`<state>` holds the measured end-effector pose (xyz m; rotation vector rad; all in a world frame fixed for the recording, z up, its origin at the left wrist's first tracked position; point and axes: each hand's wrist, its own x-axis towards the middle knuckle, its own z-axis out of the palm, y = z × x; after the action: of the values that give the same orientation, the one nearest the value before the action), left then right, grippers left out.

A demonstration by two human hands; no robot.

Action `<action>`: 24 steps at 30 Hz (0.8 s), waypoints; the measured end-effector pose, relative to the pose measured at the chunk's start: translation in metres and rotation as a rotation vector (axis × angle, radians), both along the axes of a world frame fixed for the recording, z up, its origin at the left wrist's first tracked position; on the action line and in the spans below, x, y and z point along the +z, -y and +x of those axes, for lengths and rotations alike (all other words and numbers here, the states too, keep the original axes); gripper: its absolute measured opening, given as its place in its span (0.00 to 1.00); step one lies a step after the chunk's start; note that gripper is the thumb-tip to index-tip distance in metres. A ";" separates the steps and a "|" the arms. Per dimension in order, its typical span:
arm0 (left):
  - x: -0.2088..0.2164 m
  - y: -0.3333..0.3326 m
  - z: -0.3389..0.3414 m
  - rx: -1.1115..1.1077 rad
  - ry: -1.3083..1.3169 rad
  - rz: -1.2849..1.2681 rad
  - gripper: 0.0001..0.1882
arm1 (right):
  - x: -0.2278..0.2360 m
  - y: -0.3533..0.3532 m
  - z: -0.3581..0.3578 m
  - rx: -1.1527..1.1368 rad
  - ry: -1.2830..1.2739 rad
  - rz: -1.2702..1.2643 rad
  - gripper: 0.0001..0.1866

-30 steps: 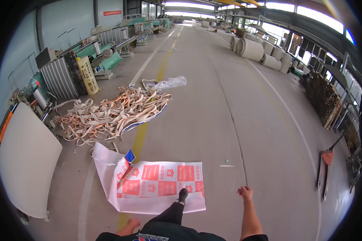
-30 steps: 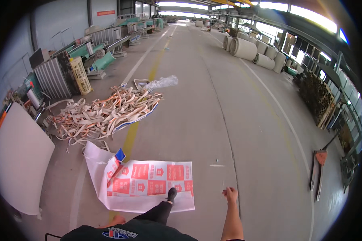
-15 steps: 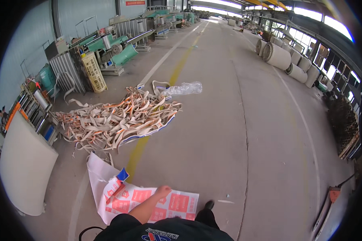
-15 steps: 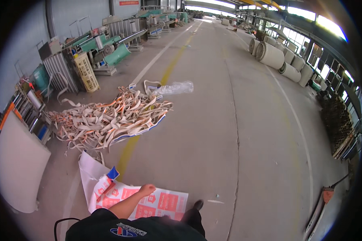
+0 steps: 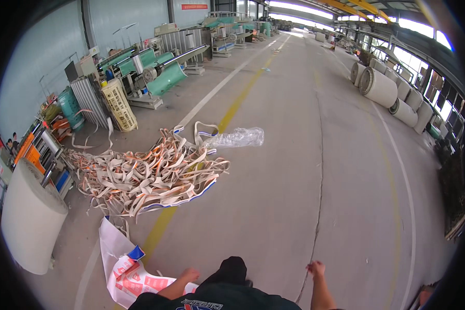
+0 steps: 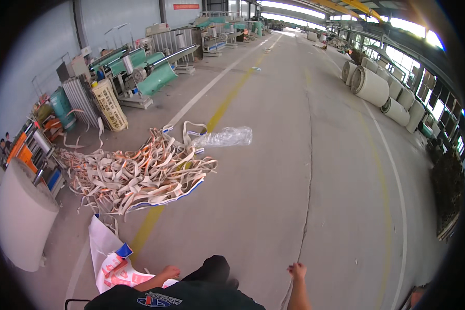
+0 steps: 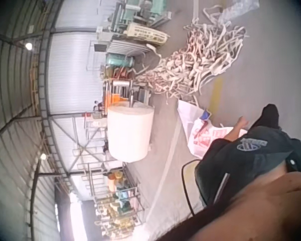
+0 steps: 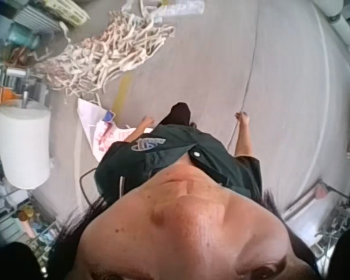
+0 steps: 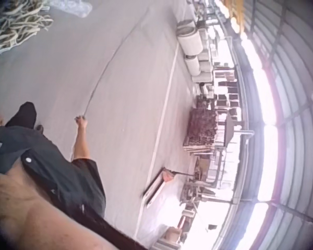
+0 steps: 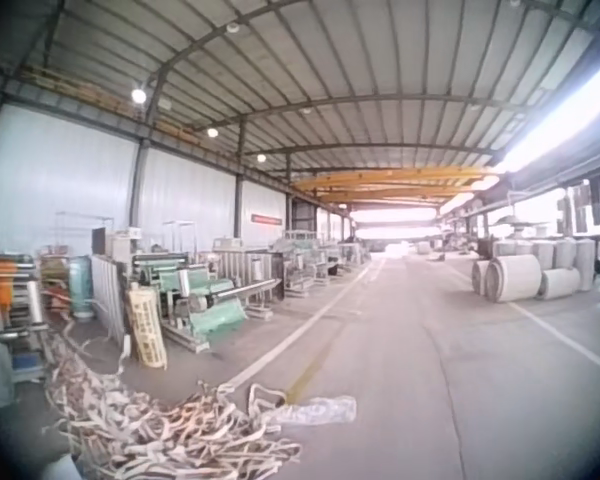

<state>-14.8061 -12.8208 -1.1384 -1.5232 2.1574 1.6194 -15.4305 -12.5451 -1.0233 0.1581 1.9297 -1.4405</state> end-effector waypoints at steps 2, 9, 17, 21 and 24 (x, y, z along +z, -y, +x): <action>0.019 0.021 -0.060 0.243 0.170 0.136 0.12 | 0.019 0.096 -0.103 0.110 -0.075 -0.010 0.09; 0.054 0.193 -0.249 -0.086 -0.440 -0.191 0.14 | 0.010 0.374 -0.276 0.307 -0.070 -0.200 0.08; 0.057 0.625 -0.629 0.167 0.129 -0.141 0.15 | -0.066 0.387 -0.436 0.303 0.247 0.395 0.14; 0.145 0.823 -0.879 0.147 0.094 -0.089 0.18 | -0.053 0.473 -0.539 0.049 0.293 0.399 0.14; 0.076 0.959 -0.999 0.218 -0.129 -0.220 0.18 | -0.066 0.572 -0.653 0.007 0.290 0.397 0.14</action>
<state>-15.8047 -13.7793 -1.0626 -1.8206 2.3802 1.6266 -16.0833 -13.1171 -1.0896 0.5125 1.9437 -0.9532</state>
